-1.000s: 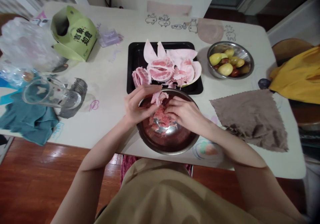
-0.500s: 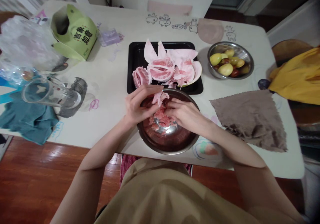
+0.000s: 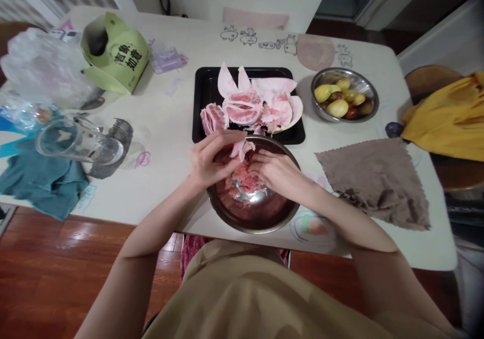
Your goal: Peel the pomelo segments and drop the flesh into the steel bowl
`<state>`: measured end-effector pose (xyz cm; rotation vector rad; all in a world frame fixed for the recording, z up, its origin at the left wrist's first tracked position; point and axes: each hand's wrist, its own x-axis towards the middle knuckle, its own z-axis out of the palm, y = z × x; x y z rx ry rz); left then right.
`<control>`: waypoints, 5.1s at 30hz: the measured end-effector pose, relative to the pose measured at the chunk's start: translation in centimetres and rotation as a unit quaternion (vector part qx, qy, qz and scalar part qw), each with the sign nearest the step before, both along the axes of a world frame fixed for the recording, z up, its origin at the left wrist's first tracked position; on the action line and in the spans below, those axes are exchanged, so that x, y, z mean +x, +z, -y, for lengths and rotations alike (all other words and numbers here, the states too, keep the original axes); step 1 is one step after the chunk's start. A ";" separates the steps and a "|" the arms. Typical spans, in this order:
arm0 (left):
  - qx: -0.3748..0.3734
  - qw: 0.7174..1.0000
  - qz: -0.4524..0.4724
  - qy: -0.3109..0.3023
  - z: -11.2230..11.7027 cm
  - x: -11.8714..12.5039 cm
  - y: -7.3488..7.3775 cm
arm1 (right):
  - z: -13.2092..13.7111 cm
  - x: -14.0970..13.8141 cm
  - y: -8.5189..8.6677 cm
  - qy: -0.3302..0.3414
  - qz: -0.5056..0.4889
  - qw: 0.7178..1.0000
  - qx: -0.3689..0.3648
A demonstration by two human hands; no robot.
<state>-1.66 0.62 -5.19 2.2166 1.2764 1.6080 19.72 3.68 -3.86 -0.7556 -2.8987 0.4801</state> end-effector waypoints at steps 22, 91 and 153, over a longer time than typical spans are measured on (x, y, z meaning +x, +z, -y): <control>0.050 0.998 -0.017 -0.017 -0.3 0.0 0.2 | -0.1 -0.4 0.8 -0.034 0.079 0.996 -0.016; 0.046 0.998 -0.039 -0.010 -0.3 0.0 0.2 | -1.4 0.1 0.6 -0.032 0.021 0.994 -0.101; 0.090 0.992 -0.090 -0.026 -0.2 -0.2 -0.2 | -8.2 2.4 0.0 -0.310 -0.249 0.913 0.091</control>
